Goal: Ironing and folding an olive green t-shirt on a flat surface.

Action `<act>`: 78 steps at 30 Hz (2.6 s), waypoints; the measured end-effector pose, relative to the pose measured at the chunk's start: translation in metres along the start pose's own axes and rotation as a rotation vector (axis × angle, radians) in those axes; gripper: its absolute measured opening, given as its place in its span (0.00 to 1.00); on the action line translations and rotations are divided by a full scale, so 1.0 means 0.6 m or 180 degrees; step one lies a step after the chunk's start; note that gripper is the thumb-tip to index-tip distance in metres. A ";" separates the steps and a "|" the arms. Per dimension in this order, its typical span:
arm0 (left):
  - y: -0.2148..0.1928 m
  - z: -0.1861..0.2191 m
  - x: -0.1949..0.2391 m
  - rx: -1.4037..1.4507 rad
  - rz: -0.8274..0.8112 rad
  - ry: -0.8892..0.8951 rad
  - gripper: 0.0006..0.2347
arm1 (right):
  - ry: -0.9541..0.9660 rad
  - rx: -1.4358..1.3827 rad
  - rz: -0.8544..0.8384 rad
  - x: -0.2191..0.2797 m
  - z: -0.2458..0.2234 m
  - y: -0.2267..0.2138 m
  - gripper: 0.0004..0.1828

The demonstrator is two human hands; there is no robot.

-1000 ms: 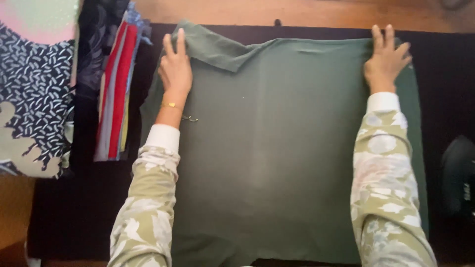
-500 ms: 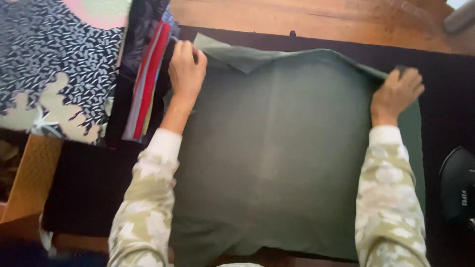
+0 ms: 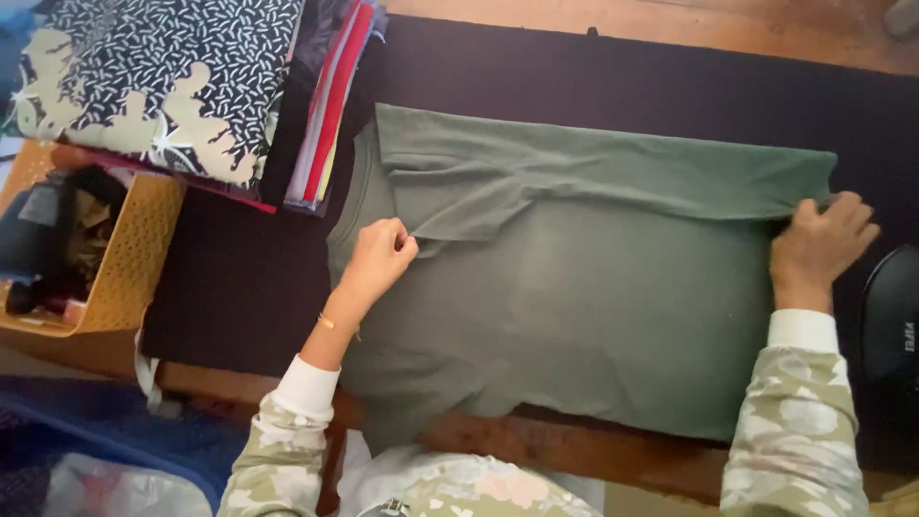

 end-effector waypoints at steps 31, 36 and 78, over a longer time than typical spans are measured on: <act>0.009 -0.147 -0.127 0.0343 0.1476 -0.0446 0.13 | 0.0921 -0.1299 -0.0789 0.038 -0.176 -0.005 0.32; -0.027 -0.110 -0.112 0.1738 0.1331 -0.0994 0.07 | 0.1819 -0.0489 -0.0289 0.079 -0.033 0.063 0.32; -0.029 -0.015 -0.130 0.1431 0.0680 0.1189 0.06 | -0.2184 -0.3106 -0.0385 -0.036 -0.651 -0.391 0.05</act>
Point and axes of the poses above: each hand's wrist, its own x-axis away from the middle knuckle, its own y-axis out of the palm, z = x × y, the point moved 4 cm from there along -x, towards the middle knuckle, and after that the axes turned 8 degrees about y, right-handed, at the moved point
